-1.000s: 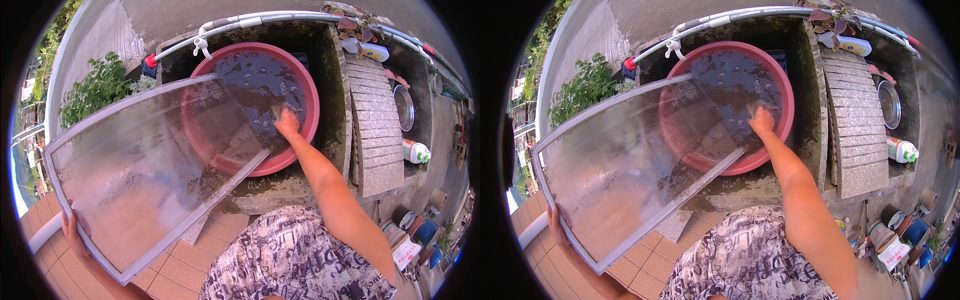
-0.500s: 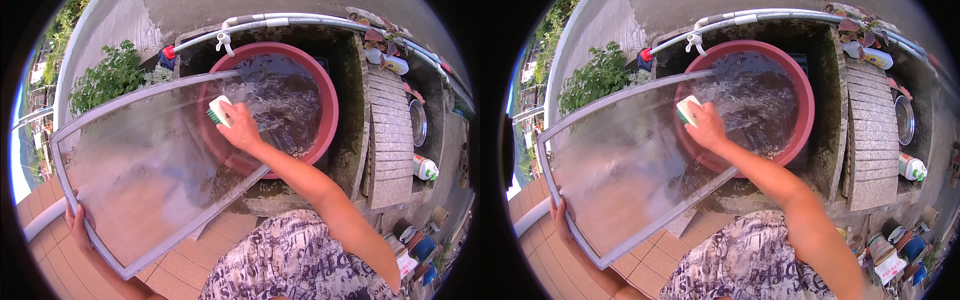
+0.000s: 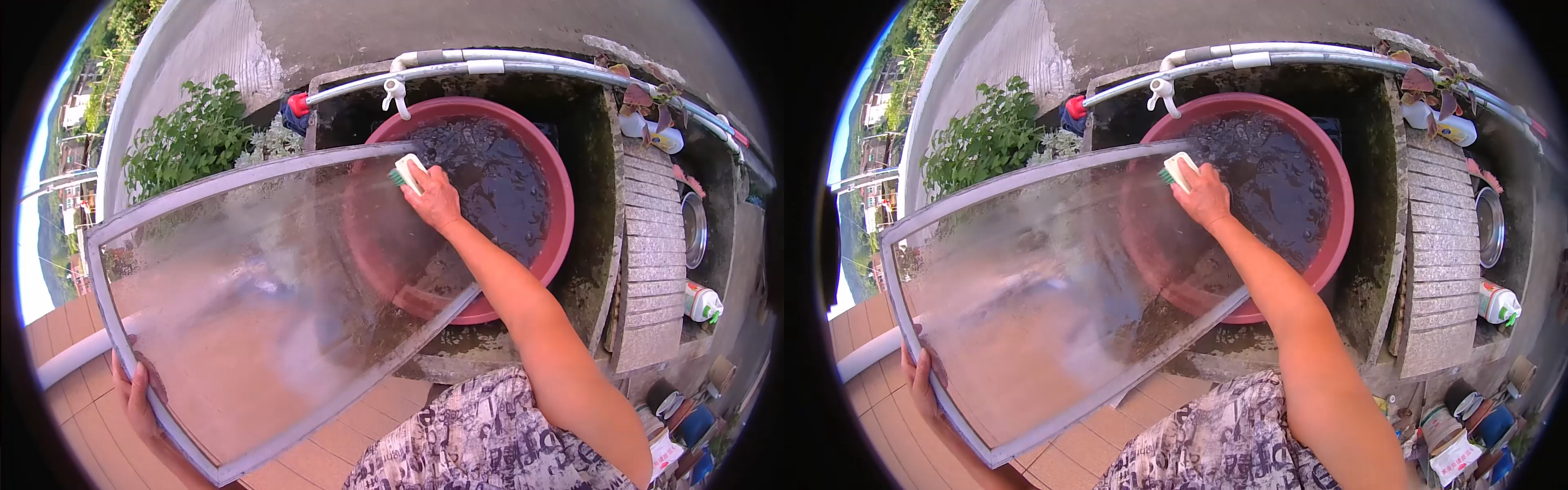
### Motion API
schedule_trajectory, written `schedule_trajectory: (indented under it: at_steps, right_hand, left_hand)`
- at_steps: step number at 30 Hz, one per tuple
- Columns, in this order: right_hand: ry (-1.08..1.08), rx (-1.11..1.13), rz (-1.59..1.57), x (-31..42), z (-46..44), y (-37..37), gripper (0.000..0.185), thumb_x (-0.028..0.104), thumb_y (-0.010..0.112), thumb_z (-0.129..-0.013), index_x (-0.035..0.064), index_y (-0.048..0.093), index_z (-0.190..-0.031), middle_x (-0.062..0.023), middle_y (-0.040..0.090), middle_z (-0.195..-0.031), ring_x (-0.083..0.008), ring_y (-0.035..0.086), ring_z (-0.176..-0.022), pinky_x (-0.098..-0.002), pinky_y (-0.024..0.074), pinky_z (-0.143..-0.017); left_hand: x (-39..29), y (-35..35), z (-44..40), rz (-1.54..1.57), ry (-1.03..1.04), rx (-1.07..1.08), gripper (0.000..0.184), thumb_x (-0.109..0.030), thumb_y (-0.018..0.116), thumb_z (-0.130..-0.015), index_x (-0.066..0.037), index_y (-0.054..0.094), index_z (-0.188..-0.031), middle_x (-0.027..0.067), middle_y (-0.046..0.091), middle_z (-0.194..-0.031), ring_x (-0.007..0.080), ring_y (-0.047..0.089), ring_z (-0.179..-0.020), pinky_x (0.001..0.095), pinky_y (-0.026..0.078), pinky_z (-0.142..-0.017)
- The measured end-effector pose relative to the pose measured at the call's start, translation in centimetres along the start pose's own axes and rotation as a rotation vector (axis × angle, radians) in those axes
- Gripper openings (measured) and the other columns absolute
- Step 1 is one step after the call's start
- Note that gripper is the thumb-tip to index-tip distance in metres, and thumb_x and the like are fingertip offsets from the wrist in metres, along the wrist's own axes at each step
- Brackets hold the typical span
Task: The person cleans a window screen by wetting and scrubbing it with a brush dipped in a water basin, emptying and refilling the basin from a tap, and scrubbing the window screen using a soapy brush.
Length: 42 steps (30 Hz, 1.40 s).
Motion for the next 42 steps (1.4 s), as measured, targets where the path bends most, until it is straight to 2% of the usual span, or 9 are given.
schedule_trajectory:
  at_steps: [5,6,9,15,20,23,28,38,42]
  right_hand:
    - [0.267,0.026,0.324,-10.8,2.1,-2.6,0.047,0.033,0.065,-0.080,0.0189,0.057,-0.124,-0.0227,0.055,-0.120,-0.0410,0.059,-0.101,-0.0504,0.0477,-0.086]
    - [0.603,0.150,0.136,-13.8,3.0,-1.9,0.049,0.032,0.066,-0.079,0.0190,0.056,-0.126,-0.0238,0.052,-0.123,-0.0412,0.054,-0.109,-0.0490,0.0457,-0.091]
    - [0.881,0.017,0.232,-12.7,5.0,-2.7,0.053,0.033,0.068,-0.077,0.0203,0.056,-0.127,-0.0241,0.051,-0.123,-0.0408,0.050,-0.115,-0.0469,0.0446,-0.092]
    - [-0.379,-0.108,-0.314,20.1,1.7,-5.1,0.061,0.030,0.071,-0.076,0.0143,0.052,-0.132,-0.0125,0.047,-0.105,-0.0319,0.048,-0.095,-0.0432,0.0416,-0.084]
    - [-0.726,-0.117,-0.440,35.4,1.6,-6.0,0.065,0.035,0.071,-0.076,0.0171,0.049,-0.135,-0.0145,0.047,-0.108,-0.0306,0.047,-0.100,-0.0436,0.0407,-0.083]
    - [-0.688,-0.126,-0.331,32.5,-1.1,-3.0,0.061,0.041,0.067,-0.077,0.0172,0.053,-0.131,-0.0155,0.050,-0.101,-0.0297,0.049,-0.097,-0.0434,0.0429,-0.079]
    - [-0.219,-0.019,-0.023,12.1,-6.2,1.7,0.056,0.045,0.061,-0.082,0.0203,0.054,-0.132,-0.0139,0.051,-0.096,-0.0311,0.053,-0.094,-0.0432,0.0476,-0.079]
    - [0.528,0.238,0.283,-14.2,-2.9,1.0,0.049,0.041,0.057,-0.086,0.0129,0.058,-0.126,-0.0236,0.062,-0.114,-0.0420,0.058,-0.107,-0.0477,0.0458,-0.092]
    - [0.477,0.146,0.241,-3.2,-1.4,0.4,0.051,0.037,0.063,-0.083,0.0148,0.057,-0.128,-0.0221,0.058,-0.115,-0.0388,0.054,-0.111,-0.0461,0.0454,-0.091]
  left_hand:
    - [-0.7,0.6,0.0,-0.018,0.035,-0.017,0.053,-0.014,0.061,-0.089,0.007,0.038,-0.131,-0.0001,0.044,-0.062,0.0053,0.038,-0.043,0.0172,0.028,-0.039]
    - [-0.7,0.6,-0.1,-0.007,0.037,0.004,0.054,-0.016,0.061,-0.089,0.007,0.038,-0.131,0.0006,0.045,-0.063,0.0059,0.039,-0.043,0.0176,0.029,-0.038]
    - [-0.1,0.3,-0.1,-0.014,0.033,0.009,0.050,-0.014,0.058,-0.091,0.005,0.037,-0.132,0.0002,0.044,-0.062,0.0056,0.040,-0.042,0.0169,0.030,-0.037]
    - [0.1,0.3,-0.3,0.040,0.020,0.012,0.056,-0.016,0.061,-0.088,0.007,0.036,-0.133,0.0001,0.044,-0.059,0.0065,0.039,-0.040,0.0179,0.029,-0.037]
    - [-1.0,0.6,-0.3,0.065,0.061,-0.013,0.060,-0.014,0.061,-0.086,0.009,0.035,-0.134,-0.0003,0.045,-0.056,0.0067,0.037,-0.038,0.0181,0.026,-0.037]
    - [-1.0,0.5,-0.8,0.013,0.043,-0.031,0.058,-0.015,0.061,-0.086,0.009,0.036,-0.133,0.0007,0.045,-0.056,0.0070,0.038,-0.038,0.0181,0.026,-0.037]
    - [1.6,-0.4,-1.8,0.043,-0.004,-0.019,0.057,-0.016,0.062,-0.086,0.010,0.037,-0.130,0.0021,0.045,-0.057,0.0072,0.038,-0.038,0.0182,0.027,-0.037]
    - [2.6,-0.7,-1.7,0.038,0.027,-0.017,0.062,-0.020,0.065,-0.086,0.009,0.037,-0.133,0.0009,0.045,-0.058,0.0065,0.039,-0.041,0.0178,0.027,-0.038]
    - [3.1,-1.1,-1.7,0.016,0.010,-0.018,0.064,-0.021,0.065,-0.086,0.009,0.036,-0.134,0.0002,0.045,-0.060,0.0058,0.039,-0.042,0.0178,0.027,-0.038]
Point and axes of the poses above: each hand's wrist, its own z-axis away from the middle knuckle, its own y-axis out of the palm, x = y × z, the point moved 9 cm from there along -z, towards the middle knuckle
